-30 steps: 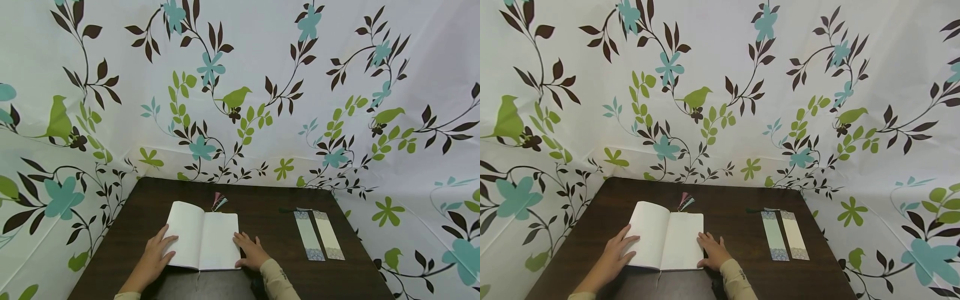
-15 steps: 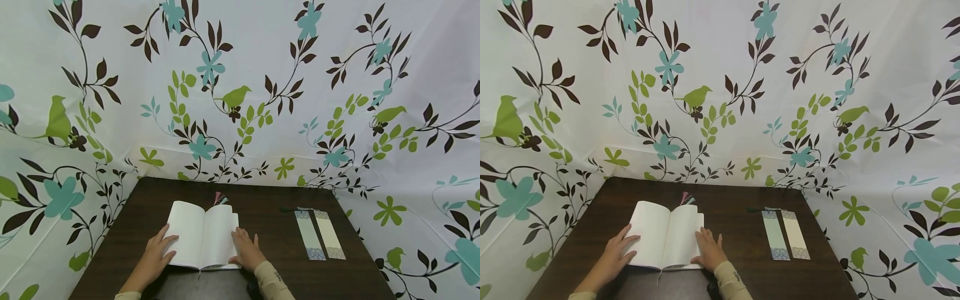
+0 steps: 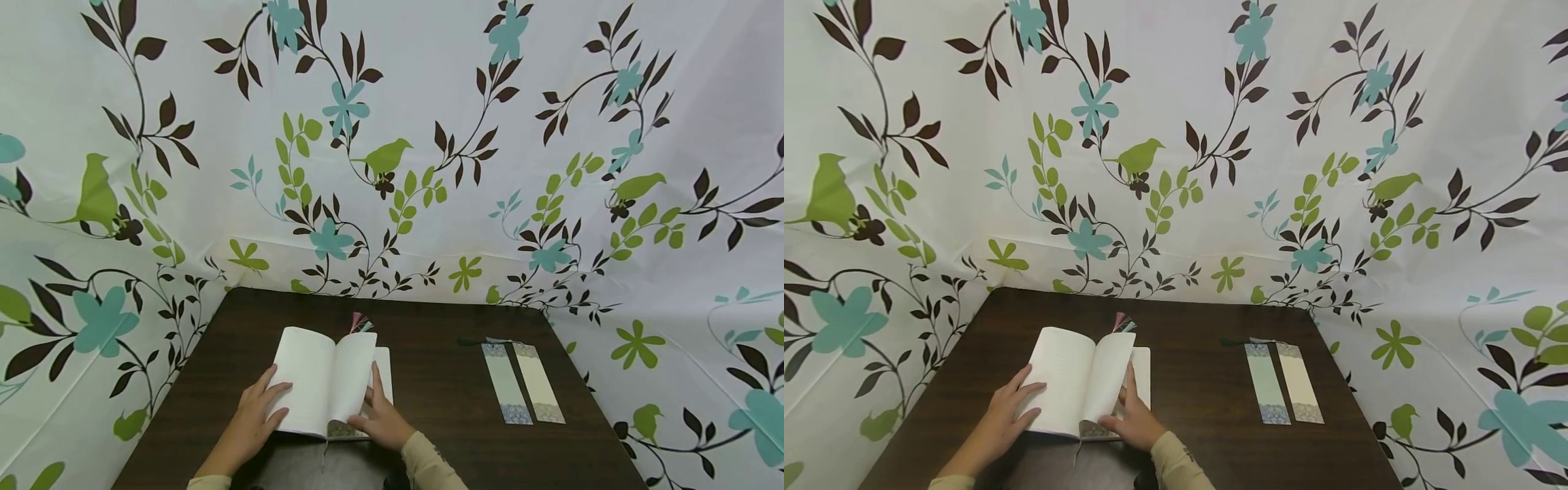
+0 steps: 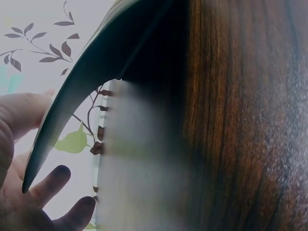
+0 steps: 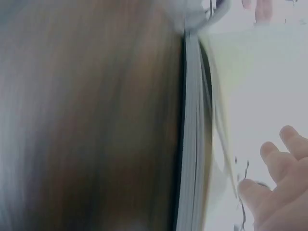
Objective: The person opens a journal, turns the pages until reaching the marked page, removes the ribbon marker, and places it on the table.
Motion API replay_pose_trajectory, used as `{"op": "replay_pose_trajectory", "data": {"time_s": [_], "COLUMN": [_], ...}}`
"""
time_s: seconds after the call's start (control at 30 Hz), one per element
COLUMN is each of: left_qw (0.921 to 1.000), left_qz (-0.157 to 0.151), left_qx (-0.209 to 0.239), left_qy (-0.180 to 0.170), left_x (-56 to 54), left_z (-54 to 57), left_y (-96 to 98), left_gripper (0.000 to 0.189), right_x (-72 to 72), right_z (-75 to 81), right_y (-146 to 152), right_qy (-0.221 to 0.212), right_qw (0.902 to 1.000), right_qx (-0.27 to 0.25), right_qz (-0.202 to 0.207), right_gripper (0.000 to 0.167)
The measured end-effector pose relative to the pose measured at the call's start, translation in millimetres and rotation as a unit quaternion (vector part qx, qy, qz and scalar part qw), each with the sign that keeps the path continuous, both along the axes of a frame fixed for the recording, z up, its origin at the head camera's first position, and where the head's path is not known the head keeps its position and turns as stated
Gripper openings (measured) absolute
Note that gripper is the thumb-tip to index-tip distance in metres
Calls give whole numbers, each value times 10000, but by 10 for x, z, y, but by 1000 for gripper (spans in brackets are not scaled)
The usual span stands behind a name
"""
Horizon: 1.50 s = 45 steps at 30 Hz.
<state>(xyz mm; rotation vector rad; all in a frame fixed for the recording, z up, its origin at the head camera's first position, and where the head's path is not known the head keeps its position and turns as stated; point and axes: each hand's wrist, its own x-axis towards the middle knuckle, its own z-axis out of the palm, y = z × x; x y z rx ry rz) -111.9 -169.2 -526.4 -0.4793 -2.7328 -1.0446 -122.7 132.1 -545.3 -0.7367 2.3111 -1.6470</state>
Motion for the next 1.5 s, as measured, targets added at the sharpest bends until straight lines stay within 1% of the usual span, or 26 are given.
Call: {"op": "replay_pose_trajectory", "data": {"time_s": [0.1,0.17,0.23,0.3,0.37,0.47,0.53,0.63,0.67,0.73,0.8,0.87,0.9,0.97,1.0,1.03,1.07,1.1,1.13,1.2,1.3,1.37,1.4,1.43,1.47,1.5], "left_qw": [10000,10000,9999,9995,9983,9950,9939,9958,9967,9982,9989,9993,9994,9995,9996,9996,9997,9997,9998,9998,9998,9999,9999,9999,9999,9999], "left_qz": [-5,-11,-11,-34,-71,-137,-97,-52,-35,-37,-39,-18,-9,12,20,28,30,31,26,12,-20,-19,-20,-19,-19,-18], "left_qx": [27,68,148,303,570,993,1095,914,811,597,459,363,324,268,247,223,206,189,184,199,185,152,142,133,134,131], "left_qy": [-38,-62,-25,67,76,7,-45,-51,-61,-21,-89,-105,-112,-150,-159,-157,-146,-130,-109,-93,-62,-65,-71,-79,-90,-86], "left_x": [-4,-6,-8,-6,-11,-22,-28,-30,-28,-33,-35,-35,-37,-33,-31,-31,-32,-35,-36,-39,-40,-39,-38,-37,-39,-40], "left_z": [0,3,3,6,9,24,30,33,31,19,12,7,6,10,14,16,19,19,21,23,19,15,14,13,9,5], "left_y": [2,5,9,13,18,27,34,40,40,39,35,33,32,31,30,26,24,20,18,13,9,9,8,9,9,11], "left_gripper": [40,40,39,37,35,38,44,53,55,52,47,42,40,39,38,38,38,38,38,37,37,37,37,37,37,37], "right_x": [36,56,71,81,100,121,123,98,88,66,47,33,29,29,28,28,27,21,16,1,-21,-35,-42,-48,-56,-66], "right_z": [15,4,-8,-17,-3,23,31,8,-2,-23,-43,-62,-68,-69,-66,-65,-63,-63,-61,-67,-76,-59,-46,-26,-3,8], "right_y": [-133,-214,-292,-360,-416,-473,-489,-488,-484,-472,-474,-484,-494,-520,-535,-552,-570,-588,-602,-619,-573,-480,-412,-332,-241,-137], "right_qy": [-46,193,561,1051,1520,1971,2054,2287,2406,2756,3002,3075,2983,2687,2520,2369,2213,2085,1988,1703,1271,950,805,694,587,518], "right_qw": [9997,9983,9944,9857,9723,9511,9435,9386,9373,9285,9131,8866,8722,8450,8355,8289,8276,8300,8359,8567,8992,9218,9301,9355,9388,9380], "right_qx": [151,491,823,1229,1695,2312,2542,2559,2508,2485,2650,3104,3395,3953,4160,4323,4398,4396,4313,3980,3090,2537,2306,2163,2075,2124], "right_qz": [169,264,354,481,525,553,545,354,245,-140,-767,-1516,-1870,-2398,-2557,-2644,-2695,-2725,-2752,-2804,-2825,-2774,-2742,-2706,-2688,-2690], "right_gripper": [112,114,119,121,117,101,83,56,50,43,37,32,34,46,54,62,69,74,77,77,69,65,64,64,63,64]}}
